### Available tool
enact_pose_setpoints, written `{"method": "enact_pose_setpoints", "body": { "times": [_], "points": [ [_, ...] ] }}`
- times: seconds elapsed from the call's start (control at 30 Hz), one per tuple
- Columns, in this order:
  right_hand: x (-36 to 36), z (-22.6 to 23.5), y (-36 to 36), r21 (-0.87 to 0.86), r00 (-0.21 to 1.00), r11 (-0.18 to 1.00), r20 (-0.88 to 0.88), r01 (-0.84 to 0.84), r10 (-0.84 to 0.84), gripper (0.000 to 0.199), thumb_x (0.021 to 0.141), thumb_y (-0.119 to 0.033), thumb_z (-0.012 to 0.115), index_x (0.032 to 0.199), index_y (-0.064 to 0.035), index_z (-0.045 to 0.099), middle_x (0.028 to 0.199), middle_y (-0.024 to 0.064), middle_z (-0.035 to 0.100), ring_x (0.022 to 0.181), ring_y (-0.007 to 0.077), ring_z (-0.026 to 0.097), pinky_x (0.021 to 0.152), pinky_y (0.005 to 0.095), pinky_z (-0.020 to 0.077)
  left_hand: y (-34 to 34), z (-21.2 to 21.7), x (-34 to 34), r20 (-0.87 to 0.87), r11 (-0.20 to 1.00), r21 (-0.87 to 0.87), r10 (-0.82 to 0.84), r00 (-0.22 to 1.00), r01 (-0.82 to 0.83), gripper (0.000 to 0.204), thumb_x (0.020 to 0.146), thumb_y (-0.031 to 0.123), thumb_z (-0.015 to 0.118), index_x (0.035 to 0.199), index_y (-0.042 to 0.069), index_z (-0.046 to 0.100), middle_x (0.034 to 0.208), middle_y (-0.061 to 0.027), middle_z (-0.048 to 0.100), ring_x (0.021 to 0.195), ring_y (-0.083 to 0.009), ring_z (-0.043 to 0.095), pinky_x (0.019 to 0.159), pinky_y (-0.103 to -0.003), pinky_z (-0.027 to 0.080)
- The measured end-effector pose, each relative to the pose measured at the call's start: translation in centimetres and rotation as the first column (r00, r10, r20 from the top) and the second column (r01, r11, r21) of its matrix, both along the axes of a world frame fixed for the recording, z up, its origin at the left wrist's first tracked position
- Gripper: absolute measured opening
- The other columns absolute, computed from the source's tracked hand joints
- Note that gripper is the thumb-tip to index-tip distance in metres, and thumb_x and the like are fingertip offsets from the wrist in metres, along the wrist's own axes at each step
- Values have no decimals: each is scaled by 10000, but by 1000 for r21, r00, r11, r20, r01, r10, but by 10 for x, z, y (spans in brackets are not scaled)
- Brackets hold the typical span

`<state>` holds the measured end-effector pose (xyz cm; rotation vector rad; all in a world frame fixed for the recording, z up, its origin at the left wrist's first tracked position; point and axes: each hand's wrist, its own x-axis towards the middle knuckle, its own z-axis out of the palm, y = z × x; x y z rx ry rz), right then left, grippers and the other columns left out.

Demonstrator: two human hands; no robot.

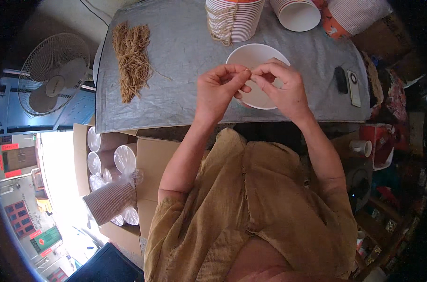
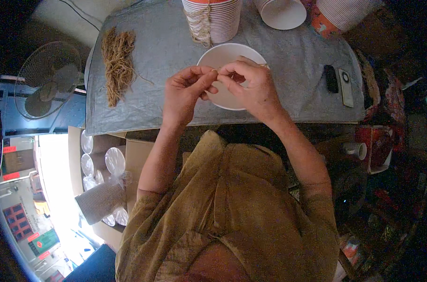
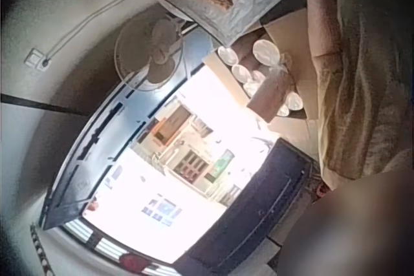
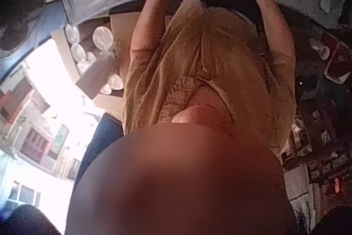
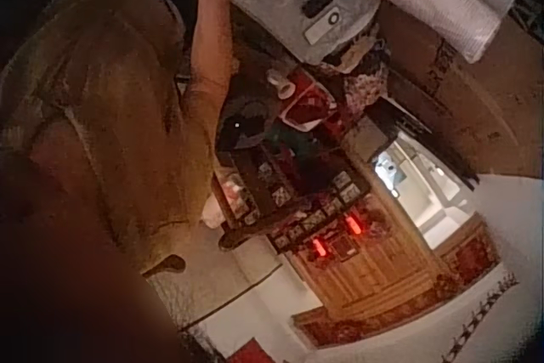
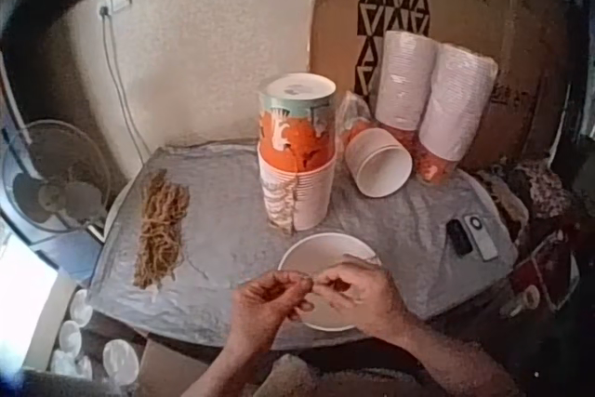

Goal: The person is tying string loops and placing them onto stacks of paper bowls for packaging.

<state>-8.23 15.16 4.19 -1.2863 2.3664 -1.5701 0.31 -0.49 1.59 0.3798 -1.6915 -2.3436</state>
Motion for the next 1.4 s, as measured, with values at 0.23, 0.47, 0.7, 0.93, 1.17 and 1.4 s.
{"method": "enact_pose_setpoints", "body": {
  "times": [0.23,0.47,0.7,0.93,1.17,1.4],
  "points": [
    [-1,-6,2,-28,998,999,52,-28,30,104,822,-18,693,914,18,662,838,58,671,763,128,651,710,272,526,2,-3,0,-83,999,-38,15,996,-18,126,907,52,667,985,-47,674,855,-90,712,770,-137,691,680,-249,571],
    [-3,-8,5,-65,949,998,314,-18,38,92,859,-64,676,928,-2,680,837,24,690,771,87,634,718,251,513,4,1,1,-62,1000,-18,-24,998,23,151,911,78,673,999,-43,680,886,-97,718,804,-140,684,726,-251,545],
    [-4,-2,3,-116,867,993,494,-8,65,108,877,-107,683,915,-6,687,829,-8,674,771,67,615,716,225,495,9,5,3,-45,996,-82,27,999,-31,147,888,52,693,993,-51,686,903,-104,721,829,-146,691,765,-264,561],
    [-10,-12,3,-171,772,985,622,-23,126,97,869,-125,693,877,-29,683,776,-11,655,673,48,541,628,207,438,6,8,5,-75,996,-87,-23,997,16,157,868,18,705,1006,-55,691,920,-112,724,857,-157,696,779,-275,570],
    [-12,-5,4,-108,772,994,630,-24,87,176,923,-172,641,942,0,675,741,-8,610,638,48,493,593,198,392,2,1,2,-77,997,-57,-57,995,52,140,913,61,656,1003,-43,677,859,-103,716,779,-155,704,544,-276,588],
    [-17,-2,3,-37,756,999,654,-9,32,183,910,-170,653,983,-9,703,668,-73,543,542,8,403,471,196,303,0,-1,1,-46,994,-27,-104,994,102,142,906,91,683,998,-16,685,855,-85,719,788,-134,692,709,-249,551]
  ]
}}
